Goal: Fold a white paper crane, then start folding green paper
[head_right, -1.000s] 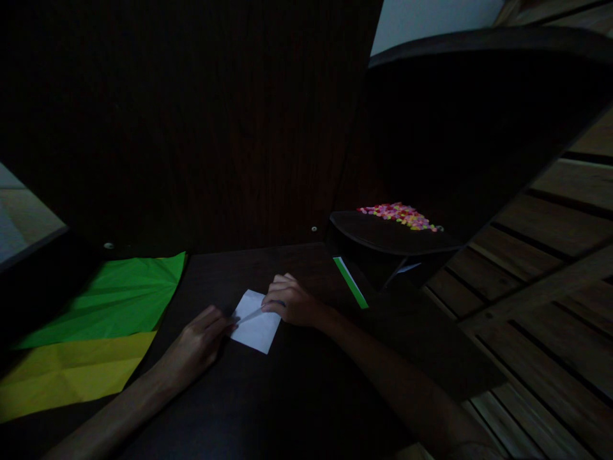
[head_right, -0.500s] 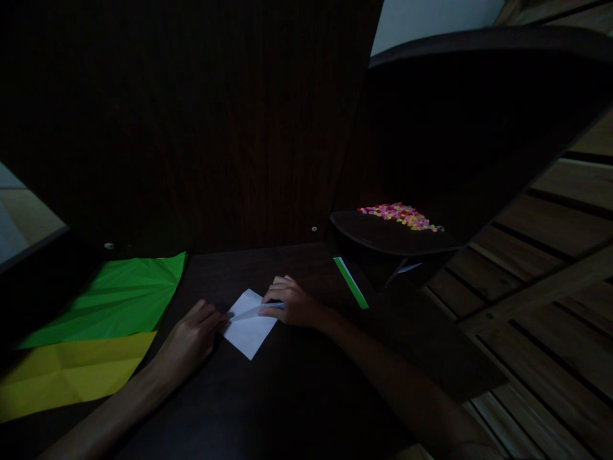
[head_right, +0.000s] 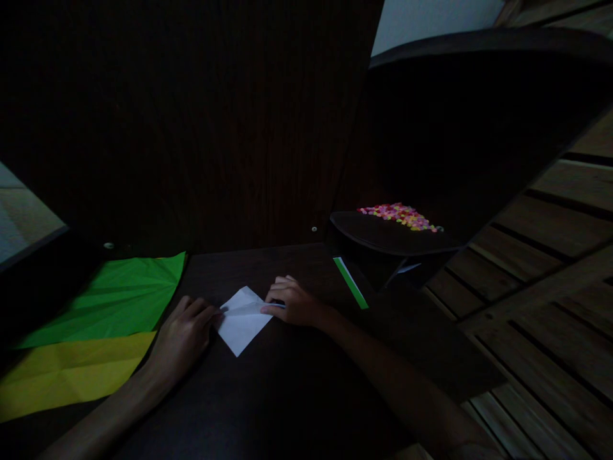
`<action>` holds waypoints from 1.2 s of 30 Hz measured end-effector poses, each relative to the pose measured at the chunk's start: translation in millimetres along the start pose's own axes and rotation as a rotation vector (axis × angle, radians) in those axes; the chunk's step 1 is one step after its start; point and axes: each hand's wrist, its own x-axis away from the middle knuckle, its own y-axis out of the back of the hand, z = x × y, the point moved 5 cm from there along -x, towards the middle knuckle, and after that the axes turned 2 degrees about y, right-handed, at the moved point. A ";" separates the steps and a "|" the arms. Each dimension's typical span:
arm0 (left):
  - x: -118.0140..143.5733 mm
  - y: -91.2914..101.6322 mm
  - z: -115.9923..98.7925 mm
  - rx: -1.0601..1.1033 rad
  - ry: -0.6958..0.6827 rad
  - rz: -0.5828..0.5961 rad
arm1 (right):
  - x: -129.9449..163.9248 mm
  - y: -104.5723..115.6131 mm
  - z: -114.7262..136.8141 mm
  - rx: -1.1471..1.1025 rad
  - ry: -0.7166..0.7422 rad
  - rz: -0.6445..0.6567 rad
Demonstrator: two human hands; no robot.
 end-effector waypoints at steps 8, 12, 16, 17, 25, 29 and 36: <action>-0.2 -2.6 -2.9 0.027 -0.014 -0.041 | 1.7 -8.1 5.0 0.096 0.040 -0.025; 2.5 -7.4 -7.7 0.150 -0.081 -0.027 | 2.3 -14.9 12.7 0.158 0.095 -0.013; 3.3 -5.9 -7.3 0.232 -0.103 -0.035 | 2.4 -18.4 21.7 0.238 0.161 0.006; 2.8 -4.5 -6.6 0.240 -0.100 -0.040 | 2.3 -18.4 23.2 0.254 0.168 0.015; -1.2 0.6 0.7 0.220 -0.048 -0.048 | 4.1 -16.3 26.5 0.320 0.217 0.099; -0.7 -2.2 5.4 0.242 -0.016 -0.055 | 4.8 -18.8 27.5 0.331 0.217 0.129; 0.8 -4.3 6.5 0.258 0.029 -0.096 | 2.4 -21.6 31.3 0.330 0.191 0.131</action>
